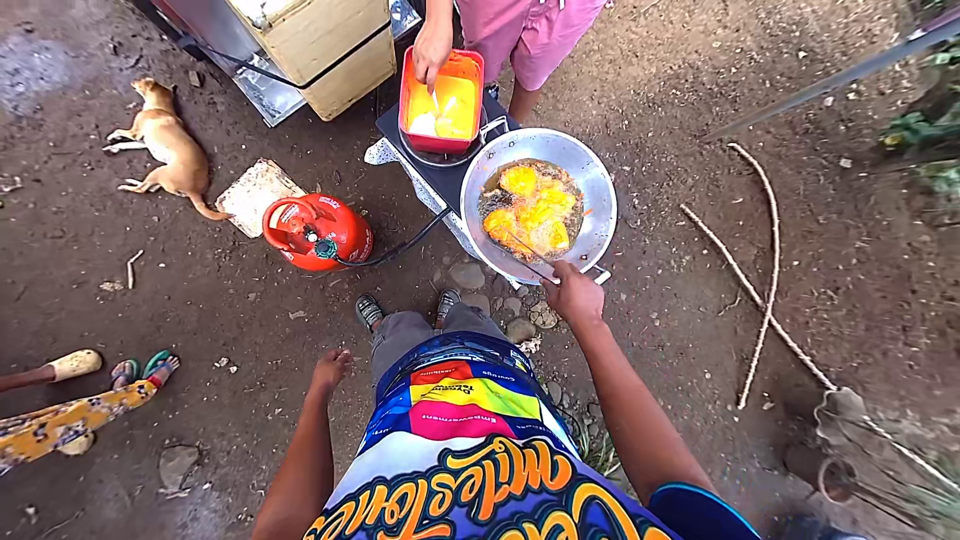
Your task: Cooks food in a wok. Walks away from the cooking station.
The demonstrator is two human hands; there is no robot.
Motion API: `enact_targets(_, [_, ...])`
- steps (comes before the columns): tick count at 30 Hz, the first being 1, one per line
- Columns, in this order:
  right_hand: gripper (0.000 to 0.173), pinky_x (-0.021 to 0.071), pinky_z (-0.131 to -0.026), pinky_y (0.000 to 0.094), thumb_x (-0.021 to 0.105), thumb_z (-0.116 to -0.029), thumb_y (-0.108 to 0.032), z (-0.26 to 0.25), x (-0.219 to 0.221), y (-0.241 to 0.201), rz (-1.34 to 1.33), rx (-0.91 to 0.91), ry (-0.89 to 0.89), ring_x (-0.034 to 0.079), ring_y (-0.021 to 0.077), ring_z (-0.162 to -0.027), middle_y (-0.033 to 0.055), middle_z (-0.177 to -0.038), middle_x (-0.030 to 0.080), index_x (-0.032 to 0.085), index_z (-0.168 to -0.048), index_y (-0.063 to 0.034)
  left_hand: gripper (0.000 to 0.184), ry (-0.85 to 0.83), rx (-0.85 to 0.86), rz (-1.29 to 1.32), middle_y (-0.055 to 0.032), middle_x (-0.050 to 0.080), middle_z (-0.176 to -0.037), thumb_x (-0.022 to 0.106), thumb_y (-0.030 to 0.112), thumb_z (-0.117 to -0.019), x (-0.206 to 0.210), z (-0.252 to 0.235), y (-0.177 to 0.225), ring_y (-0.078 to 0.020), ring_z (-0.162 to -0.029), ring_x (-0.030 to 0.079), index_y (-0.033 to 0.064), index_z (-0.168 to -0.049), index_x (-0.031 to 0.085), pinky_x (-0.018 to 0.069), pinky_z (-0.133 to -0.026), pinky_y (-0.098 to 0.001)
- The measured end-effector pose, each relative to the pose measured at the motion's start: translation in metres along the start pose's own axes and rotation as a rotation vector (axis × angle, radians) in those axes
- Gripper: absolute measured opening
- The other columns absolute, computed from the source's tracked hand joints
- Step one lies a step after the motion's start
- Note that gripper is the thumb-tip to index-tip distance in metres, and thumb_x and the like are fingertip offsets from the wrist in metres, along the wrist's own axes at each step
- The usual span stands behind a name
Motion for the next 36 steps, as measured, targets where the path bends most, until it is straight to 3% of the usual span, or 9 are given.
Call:
enact_targets(4, [0.044, 0.0528, -0.079, 0.0706, 0.071, -0.0969, -0.035, -0.027, -0.047, 0.005, -0.059, 0.106, 0.026, 0.07, 0.0469, -0.098, 0.0218, -0.117, 0.07, 0.063, -0.131, -0.0073, 0.036, 0.005, 0.013, -0.017, -0.0167, 0.068, -0.124, 0.051, 0.027, -0.1098, 0.0, 0.001, 0.005, -0.0252, -0.099, 0.07, 0.0045, -0.138, 0.057, 0.0564, -0.086, -0.0446])
enact_targets(6, [0.047, 0.0511, -0.085, 0.0712, 0.069, -0.0969, -0.037, -0.053, -0.064, 0.009, -0.081, 0.164, 0.019, 0.068, 0.0468, -0.105, 0.0211, -0.118, 0.071, 0.062, -0.133, -0.0081, 0.036, 0.001, 0.025, -0.013, -0.0164, 0.068, -0.125, 0.051, 0.026, -0.1095, -0.001, -0.001, 0.005, -0.0261, -0.101, 0.07, 0.0052, -0.139, 0.057, 0.0564, -0.087, -0.0452])
enact_targets(9, [0.053, 0.0472, -0.091, 0.0738, 0.067, -0.0969, -0.047, -0.101, -0.071, 0.027, -0.255, 0.23, 0.001, 0.064, 0.0505, -0.11, 0.0289, -0.116, 0.068, 0.065, -0.128, -0.0047, 0.036, 0.01, 0.034, 0.004, -0.0165, 0.068, -0.125, 0.052, 0.026, -0.109, -0.002, -0.001, 0.003, -0.0264, -0.101, 0.07, 0.0051, -0.138, 0.057, 0.0565, -0.085, -0.0453])
enact_targets(12, [0.055, 0.0473, -0.095, 0.0699, 0.067, -0.096, -0.05, -0.146, -0.062, 0.046, -0.437, 0.243, -0.01, 0.065, 0.0452, -0.109, 0.0266, -0.114, 0.069, 0.07, -0.119, -0.0002, 0.037, 0.022, 0.033, 0.033, -0.0159, 0.068, -0.127, 0.052, 0.026, -0.1091, -0.006, 0.001, -0.003, -0.0264, -0.104, 0.07, 0.0053, -0.139, 0.057, 0.0568, -0.088, -0.046])
enact_targets(15, [0.052, 0.0513, -0.09, 0.0605, 0.067, -0.0983, -0.045, -0.17, -0.054, 0.049, -0.566, 0.232, -0.068, 0.067, 0.0369, -0.1, 0.0217, -0.112, 0.071, 0.068, -0.121, 0.002, 0.037, 0.036, 0.022, 0.055, -0.017, 0.068, -0.127, 0.052, 0.026, -0.1093, -0.009, 0.005, -0.017, -0.0268, -0.105, 0.07, 0.004, -0.138, 0.057, 0.056, -0.09, -0.0463])
enact_targets(24, [0.039, 0.0488, -0.078, 0.0492, 0.071, -0.0975, -0.034, -0.178, -0.054, 0.05, -0.56, 0.196, -0.154, 0.061, 0.0247, -0.087, 0.0166, -0.107, 0.07, 0.069, -0.117, -0.0009, 0.038, 0.038, -0.055, 0.05, -0.0209, 0.065, -0.129, 0.052, 0.025, -0.1092, -0.008, 0.009, -0.061, -0.031, -0.109, 0.068, 0.0027, -0.139, 0.056, 0.0544, -0.094, -0.0503])
enact_targets(31, [0.036, 0.045, -0.071, 0.0438, 0.079, -0.0909, -0.025, -0.169, -0.056, 0.054, -0.546, 0.137, -0.169, 0.052, 0.0196, -0.078, 0.0153, -0.102, 0.065, 0.068, -0.117, -0.0017, 0.038, 0.038, -0.033, 0.06, -0.0193, 0.067, -0.127, 0.05, 0.026, -0.1099, -0.007, 0.013, -0.036, -0.028, -0.106, 0.069, 0.0021, -0.14, 0.055, 0.0553, -0.092, -0.0463])
enact_targets(34, [0.034, 0.0458, -0.076, 0.0463, 0.08, -0.0902, -0.022, -0.162, -0.058, 0.052, -0.542, 0.138, -0.172, 0.055, 0.0219, -0.083, 0.0161, -0.104, 0.067, 0.07, -0.116, -0.0025, 0.036, 0.045, 0.004, 0.048, -0.0184, 0.067, -0.124, 0.05, 0.024, -0.1098, -0.01, 0.011, -0.023, -0.0271, -0.102, 0.069, 0.0029, -0.138, 0.057, 0.0559, -0.089, -0.0461])
enact_targets(36, [0.033, 0.0493, -0.09, 0.0566, 0.081, -0.089, -0.023, -0.159, -0.057, 0.055, -0.526, 0.159, -0.153, 0.064, 0.0308, -0.1, 0.0193, -0.108, 0.07, 0.072, -0.114, -0.0026, 0.036, 0.046, 0.02, 0.047, -0.0169, 0.068, -0.123, 0.051, 0.025, -0.1096, -0.011, 0.011, -0.016, -0.0258, -0.102, 0.07, 0.0041, -0.138, 0.058, 0.0564, -0.088, -0.045])
Point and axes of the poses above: each hand's wrist, its own z-axis away from the middle knuckle, its own x-axis out of the palm, y = z × x, the point moved 6 cm from there along -z, towards the middle knuckle
